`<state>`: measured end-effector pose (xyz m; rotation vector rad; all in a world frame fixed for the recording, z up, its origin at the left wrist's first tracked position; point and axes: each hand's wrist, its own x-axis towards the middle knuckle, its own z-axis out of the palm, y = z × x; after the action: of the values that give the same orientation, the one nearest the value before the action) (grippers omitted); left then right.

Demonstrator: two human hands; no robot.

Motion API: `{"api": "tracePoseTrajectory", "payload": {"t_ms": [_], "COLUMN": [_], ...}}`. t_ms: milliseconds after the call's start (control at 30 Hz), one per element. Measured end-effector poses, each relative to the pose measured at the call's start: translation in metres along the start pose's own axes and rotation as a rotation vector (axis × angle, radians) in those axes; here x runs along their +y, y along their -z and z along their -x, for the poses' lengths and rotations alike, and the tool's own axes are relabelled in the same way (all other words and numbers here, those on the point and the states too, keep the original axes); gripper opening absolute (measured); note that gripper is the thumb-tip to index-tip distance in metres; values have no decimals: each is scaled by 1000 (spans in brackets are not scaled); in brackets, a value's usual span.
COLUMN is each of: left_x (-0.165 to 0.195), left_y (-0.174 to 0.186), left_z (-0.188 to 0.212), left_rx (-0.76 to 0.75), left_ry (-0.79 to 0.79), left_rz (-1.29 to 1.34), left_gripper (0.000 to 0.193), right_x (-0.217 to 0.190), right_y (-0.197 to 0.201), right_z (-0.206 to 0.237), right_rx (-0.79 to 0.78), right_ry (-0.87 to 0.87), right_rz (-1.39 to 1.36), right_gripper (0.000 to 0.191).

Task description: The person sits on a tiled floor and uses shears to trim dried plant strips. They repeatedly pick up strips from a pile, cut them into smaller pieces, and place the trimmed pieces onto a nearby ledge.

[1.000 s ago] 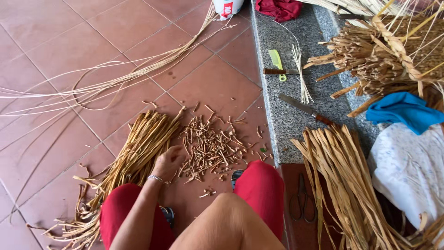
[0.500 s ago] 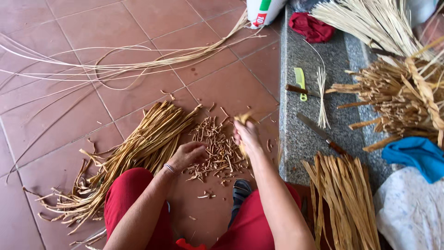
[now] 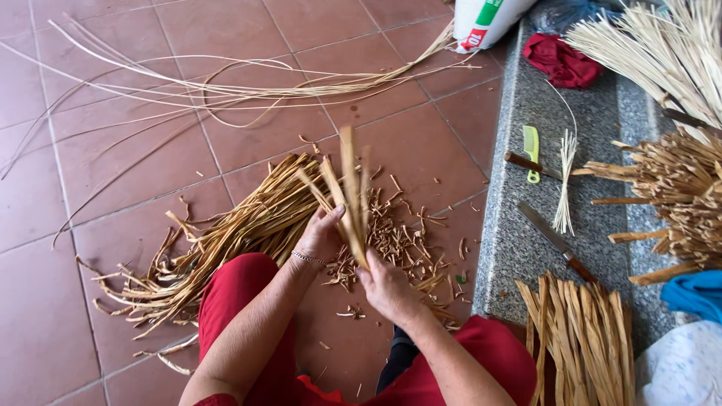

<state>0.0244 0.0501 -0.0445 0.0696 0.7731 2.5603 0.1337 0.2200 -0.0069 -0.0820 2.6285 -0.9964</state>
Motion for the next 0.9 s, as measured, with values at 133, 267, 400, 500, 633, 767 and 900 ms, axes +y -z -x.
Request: {"api": "tracePoseTrajectory", "payload": {"t_ms": [133,267,400,500,633,767,900], "left_x": [9,10,2,-6,-12,-11,-16], "left_y": [7,-1,-15,-25,-31,-25,-13], "left_z": [7,18,34,43,45,45,43], "left_rx": [138,105,-45,-57,-87,-83,-62], "left_ry": [-10,64,193,305,274,324,388], "left_rz": [-11,-271,-453,-577,-574,-596,-631], "left_gripper": [36,28,30,33,32,29,27], "right_x": [-10,7,27,33,29,22,25], "right_y": [-16,1,34,44,43,44,47], "right_z": [12,6,-10,-16,-20,-21,-18], "right_rx": [68,122,149,199,399,468,450], "right_ry": [334,416,52,57,49,6,53], "right_rz": [44,-52,-659,-912,-1075,-1104,-1052], "right_gripper": [32,45,46,36,21,20,20]}}
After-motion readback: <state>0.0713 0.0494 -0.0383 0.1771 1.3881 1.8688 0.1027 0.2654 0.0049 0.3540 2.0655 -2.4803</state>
